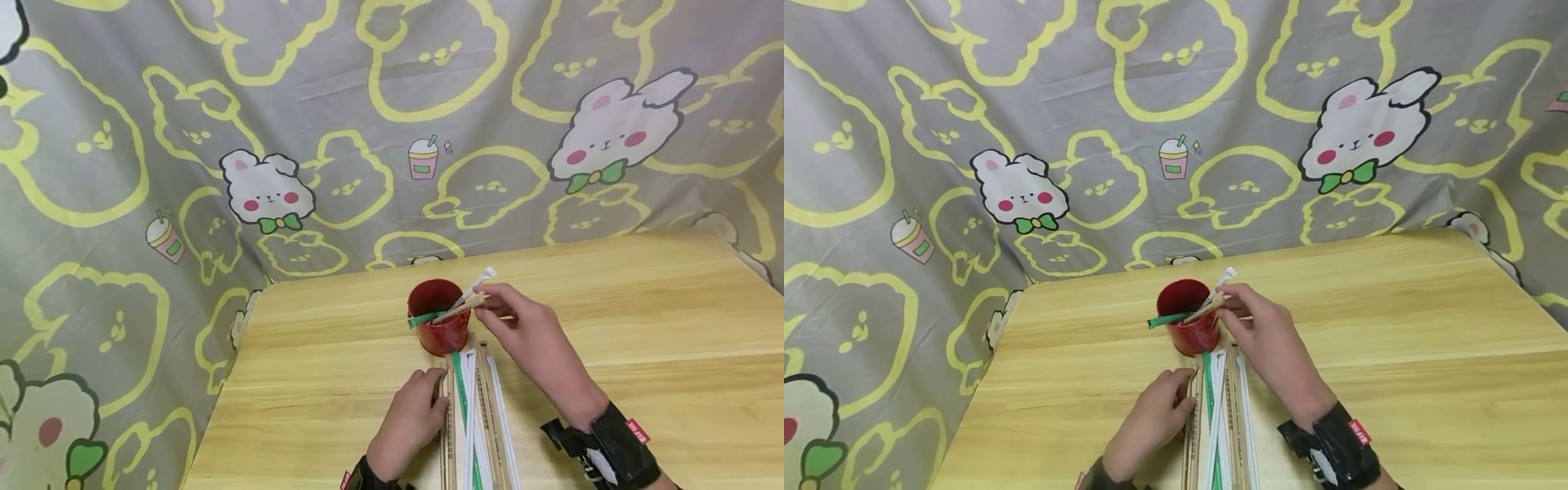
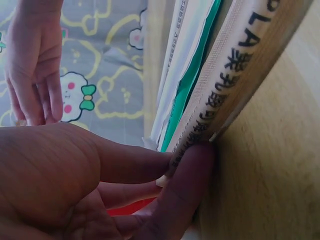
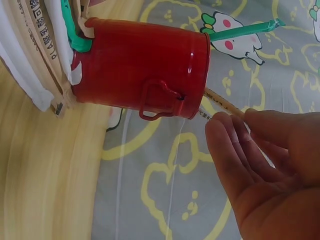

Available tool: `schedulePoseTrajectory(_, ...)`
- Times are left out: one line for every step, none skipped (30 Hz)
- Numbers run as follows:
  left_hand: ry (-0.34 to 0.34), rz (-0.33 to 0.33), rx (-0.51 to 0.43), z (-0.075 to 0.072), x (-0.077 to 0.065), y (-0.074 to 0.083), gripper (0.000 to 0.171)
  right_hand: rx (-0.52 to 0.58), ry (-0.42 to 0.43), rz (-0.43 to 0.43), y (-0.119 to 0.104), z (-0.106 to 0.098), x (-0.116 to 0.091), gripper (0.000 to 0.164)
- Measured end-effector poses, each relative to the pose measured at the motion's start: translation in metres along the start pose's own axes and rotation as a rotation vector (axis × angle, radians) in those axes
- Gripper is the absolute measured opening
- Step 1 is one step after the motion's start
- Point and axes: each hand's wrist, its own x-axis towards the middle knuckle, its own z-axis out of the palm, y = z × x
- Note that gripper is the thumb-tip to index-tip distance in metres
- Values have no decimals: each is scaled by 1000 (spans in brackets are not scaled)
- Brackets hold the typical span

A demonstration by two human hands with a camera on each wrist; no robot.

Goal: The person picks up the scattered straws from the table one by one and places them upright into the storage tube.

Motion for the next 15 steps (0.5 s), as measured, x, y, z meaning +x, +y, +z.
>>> schedulePoseTrajectory(4,1,1,-1,0,0,41,7,-10,13,0,0,0,38)
schedulePoseTrajectory(6,3,5,-1,0,0,41,13,-22,28,0,-1,0,39)
schedulePoseTrajectory(8,4,6,-2,0,0,41,20,-34,43,0,-1,0,39)
schedulePoseTrajectory(10,3,3,-2,0,1,41,23,-47,63,0,-2,0,38)
schedulePoseTrajectory(11,4,0,-3,0,1,40,30,-57,82,1,-3,-1,36)
schedulePoseTrajectory(11,3,-7,-4,0,1,39,34,-64,100,1,-4,-1,34)
schedulePoseTrajectory(9,2,-16,-5,0,1,36,36,-71,116,2,-4,-1,32)
schedulePoseTrajectory(6,0,-24,-6,1,2,33,37,-78,130,2,-5,-1,30)
schedulePoseTrajectory(4,-2,-34,-6,1,2,32,39,-82,142,3,-5,-1,29)
schedulePoseTrajectory(-2,-5,-43,-7,1,2,32,41,-86,154,3,-6,-1,29)
schedulePoseTrajectory(-8,-7,-50,-8,1,2,31,41,-88,158,3,-6,-1,28)
schedulePoseTrajectory(-14,-13,-58,-9,1,1,31,39,-91,161,3,-6,-1,27)
schedulePoseTrajectory(-16,-14,-70,-10,1,1,31,35,-93,162,3,-7,-1,25)
schedulePoseTrajectory(-14,-14,-86,-12,1,0,33,31,-94,160,4,-7,0,23)
schedulePoseTrajectory(-8,-12,-102,-14,2,-1,34,27,-95,158,4,-7,0,21)
